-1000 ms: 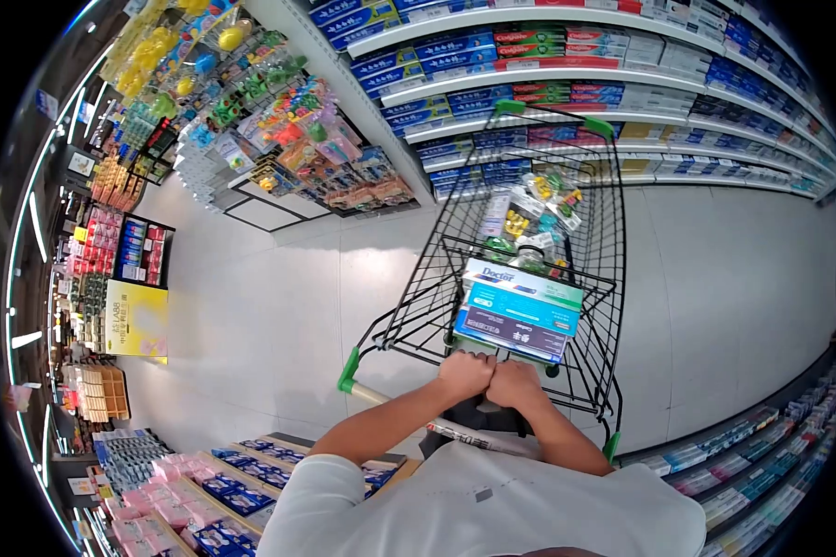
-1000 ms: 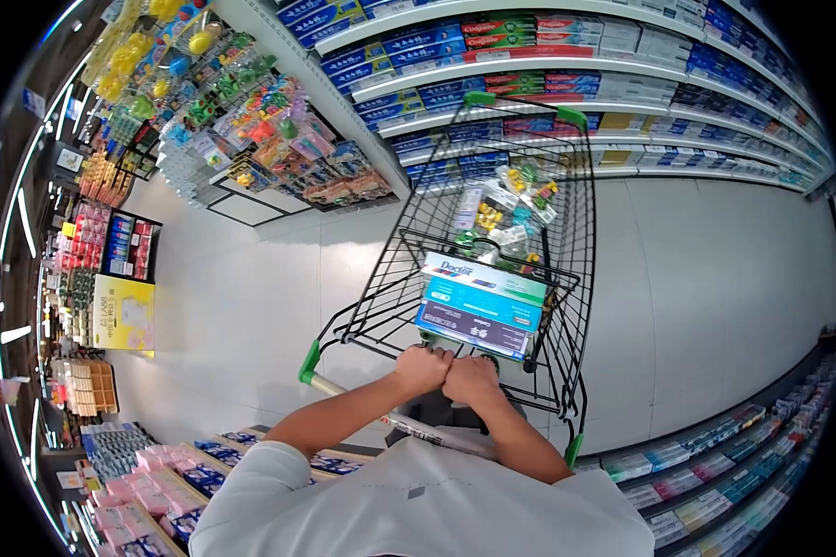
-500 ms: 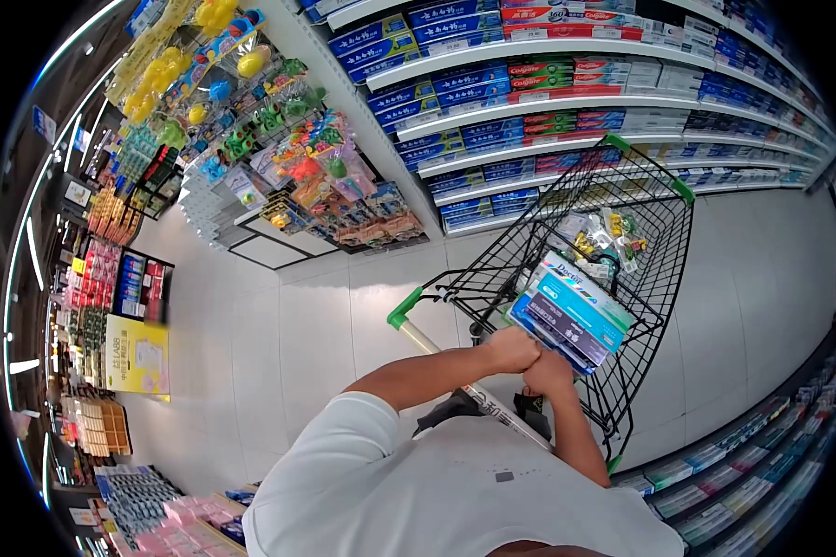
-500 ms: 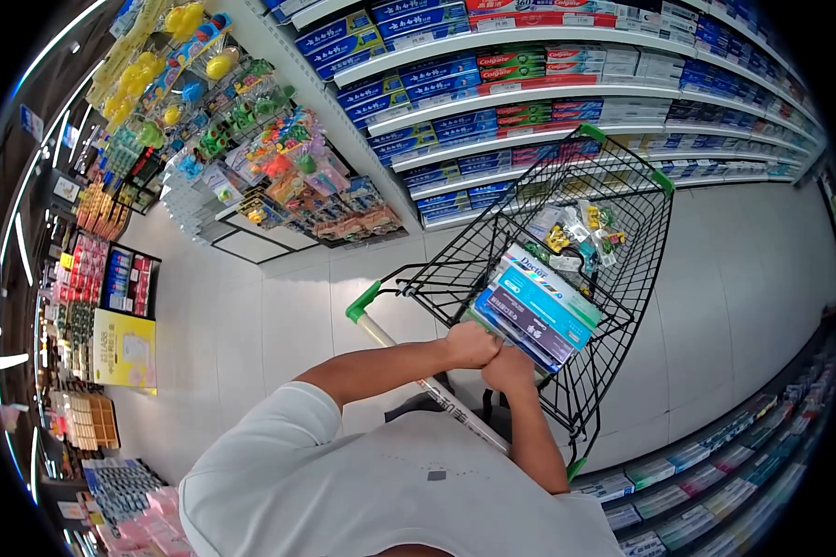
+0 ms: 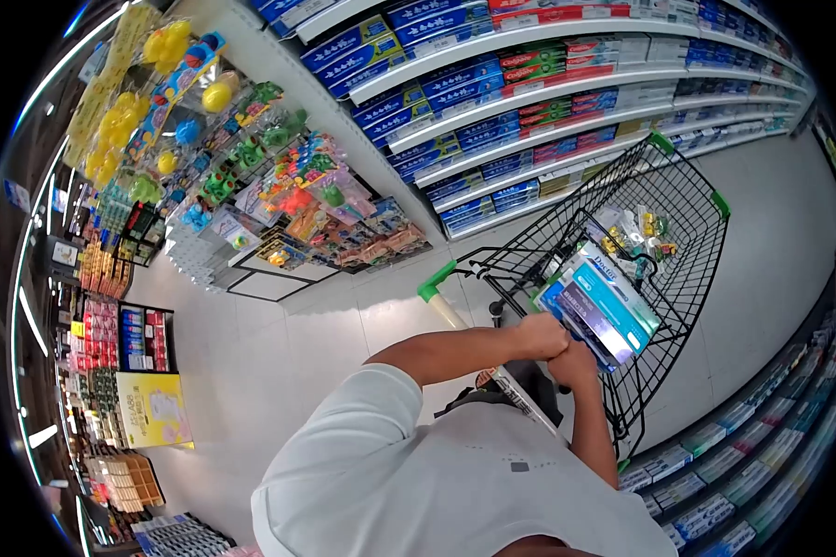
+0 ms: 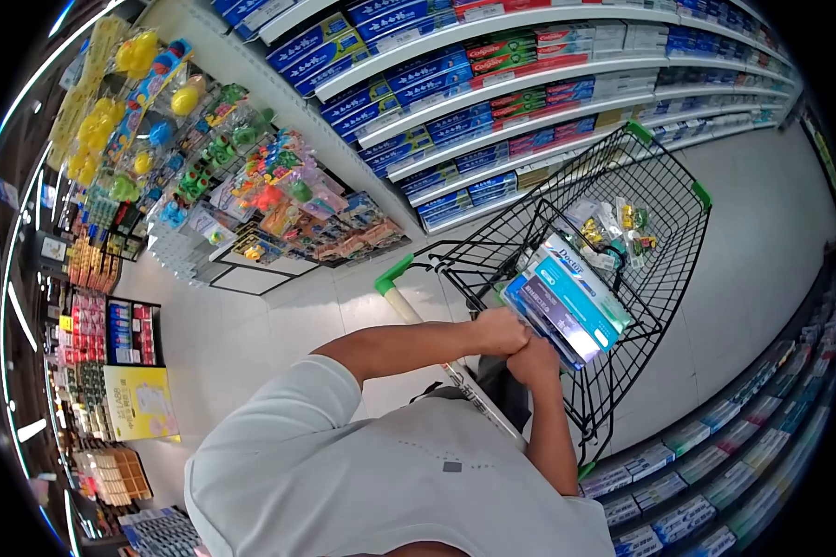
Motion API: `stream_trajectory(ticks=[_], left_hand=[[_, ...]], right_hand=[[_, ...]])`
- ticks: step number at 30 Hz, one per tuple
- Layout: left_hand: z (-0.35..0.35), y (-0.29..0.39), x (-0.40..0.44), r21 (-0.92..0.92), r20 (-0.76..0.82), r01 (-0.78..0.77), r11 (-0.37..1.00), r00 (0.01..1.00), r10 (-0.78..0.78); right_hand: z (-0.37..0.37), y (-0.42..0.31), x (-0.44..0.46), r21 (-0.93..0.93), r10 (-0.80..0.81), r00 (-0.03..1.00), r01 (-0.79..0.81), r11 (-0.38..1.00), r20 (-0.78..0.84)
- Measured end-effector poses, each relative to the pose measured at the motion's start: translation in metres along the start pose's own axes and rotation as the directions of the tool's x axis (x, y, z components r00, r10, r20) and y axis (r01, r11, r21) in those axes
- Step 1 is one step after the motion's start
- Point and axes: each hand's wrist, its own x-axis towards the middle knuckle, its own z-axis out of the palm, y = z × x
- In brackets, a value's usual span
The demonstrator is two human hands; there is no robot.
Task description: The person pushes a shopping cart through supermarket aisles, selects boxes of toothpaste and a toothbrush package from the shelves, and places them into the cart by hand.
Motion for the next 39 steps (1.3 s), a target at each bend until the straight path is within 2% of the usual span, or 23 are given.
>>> stream_trajectory(ticks=[4, 7, 9, 10, 12, 13, 18, 26, 33, 36, 39], left_hand=[[-0.01, -0.013, 0.008, 0.006, 0.028, 0.005, 1.0, 1.0, -0.006], [-0.006, -0.035, 0.019, 0.056, 0.006, -0.075, 0.996, 0.997, 0.075], [-0.012, -0.043, 0.024, 0.057, -0.006, -0.046, 0.997, 0.999, 0.046], [-0.015, -0.048, 0.028, 0.05, 0.015, -0.084, 0.995, 0.996, 0.083], [-0.02, -0.059, 0.036, 0.022, 0.029, -0.043, 0.999, 0.999, 0.042], [-0.022, -0.063, 0.038, 0.072, 0.028, -0.035, 0.997, 0.999, 0.033], [-0.029, -0.094, 0.05, 0.114, 0.007, -0.118, 0.987, 0.993, 0.117], [-0.046, -0.123, 0.066, 0.122, -0.057, -0.16, 0.979, 0.984, 0.168], [-0.049, -0.153, 0.078, 0.133, -0.031, -0.234, 0.963, 0.97, 0.24], [-0.053, -0.166, 0.083, 0.115, -0.036, -0.27, 0.956, 0.96, 0.276], [-0.056, -0.181, 0.083, 0.151, -0.026, -0.301, 0.942, 0.951, 0.308]], right_hand=[[-0.008, -0.004, 0.013, 0.005, 0.092, 0.994, -0.093, 0.996, 0.056], [-0.022, -0.012, 0.028, 0.006, 0.021, 0.997, -0.022, 1.0, 0.078], [-0.026, -0.011, 0.036, 0.04, 0.038, 0.999, -0.04, 0.998, 0.038], [-0.03, -0.013, 0.039, 0.042, 0.024, 1.0, -0.025, 0.999, 0.009], [-0.037, -0.018, 0.049, 0.066, 0.1, 0.995, -0.099, 0.993, -0.006], [-0.043, -0.02, 0.053, 0.067, 0.097, 0.995, -0.097, 0.993, 0.01], [-0.057, -0.025, 0.08, 0.009, 0.074, 0.996, -0.074, 0.997, 0.05], [-0.075, -0.036, 0.107, 0.053, 0.131, 0.989, -0.134, 0.99, 0.062], [-0.091, -0.048, 0.125, 0.091, 0.169, 0.981, -0.177, 0.98, 0.094], [-0.084, -0.051, 0.137, 0.096, 0.181, 0.982, -0.186, 0.978, 0.054], [-0.086, -0.061, 0.145, 0.137, 0.242, 0.967, -0.251, 0.958, 0.079]])
